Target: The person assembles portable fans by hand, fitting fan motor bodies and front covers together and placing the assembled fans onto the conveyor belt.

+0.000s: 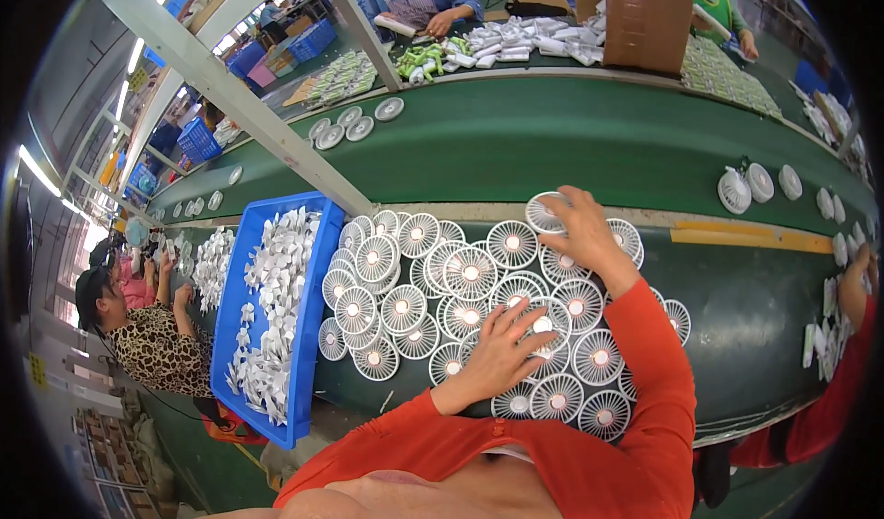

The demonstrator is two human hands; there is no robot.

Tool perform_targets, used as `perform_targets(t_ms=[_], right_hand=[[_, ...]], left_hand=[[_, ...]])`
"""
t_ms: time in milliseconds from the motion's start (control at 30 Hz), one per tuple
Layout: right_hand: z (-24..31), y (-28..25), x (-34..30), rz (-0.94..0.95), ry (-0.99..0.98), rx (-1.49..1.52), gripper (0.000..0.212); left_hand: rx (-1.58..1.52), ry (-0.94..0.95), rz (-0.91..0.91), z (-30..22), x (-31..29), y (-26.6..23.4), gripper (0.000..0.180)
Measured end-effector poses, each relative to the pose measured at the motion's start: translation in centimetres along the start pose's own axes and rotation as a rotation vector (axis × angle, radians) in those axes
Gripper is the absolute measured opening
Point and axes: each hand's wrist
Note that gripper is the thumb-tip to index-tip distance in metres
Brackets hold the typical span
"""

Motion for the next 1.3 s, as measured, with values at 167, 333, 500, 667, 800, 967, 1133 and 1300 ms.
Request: perform_targets(t_ms=[167,333,500,667,800,967,1133,1300], right_hand=[[-2.6,-2.1,-3.0,-0.110,0.158,-0.217,0.059],[-3.9,-1.0,-3.7,-0.125,0.226,-0.231,0.056],[-3.7,-1.1,-3.6,-0.121,0.236,-0.214,0.055],[-3.6,-1.5,-4.0,-0.135,0.228,-0.176,0.054],[-3.7,-1.6,-4.1,-0.133,0.231,-0.147,0.054],[-3.8,-1.9,-3.8,-0.107,0.222,-0.156,0.054],[-3.7,-2.2,-3.7,-0.090,0.232,-0.160,0.054],[-3.8,-2.3,-3.8,-0.066,0.252,-0.157,0.055]], left_hand=[[0.007,0.014,-0.022,-0.1,0.3,-0.1,0.045],[-0.009,0.002,-0.045,-0.2,0.6,0.1,0.040],[-0.054,0.078,-0.090,-0.8,3.5,-0.2,0.034],[-0.053,0.145,-0.091,-0.6,6.0,2.1,0.030],[-0.050,0.143,-0.100,-0.3,5.9,2.4,0.027],[-0.094,0.147,-0.113,-0.4,6.2,2.1,0.024],[-0.096,0.132,-0.109,-0.4,6.3,2.1,0.025],[-0.107,0.119,-0.115,-0.4,6.4,2.4,0.025]])
Point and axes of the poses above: each hand's wrist, its own x-axis towards the middle knuckle, its own y-axis out of the palm, z = x × y, and after that the axes turned 2 degrees about -y, right-handed
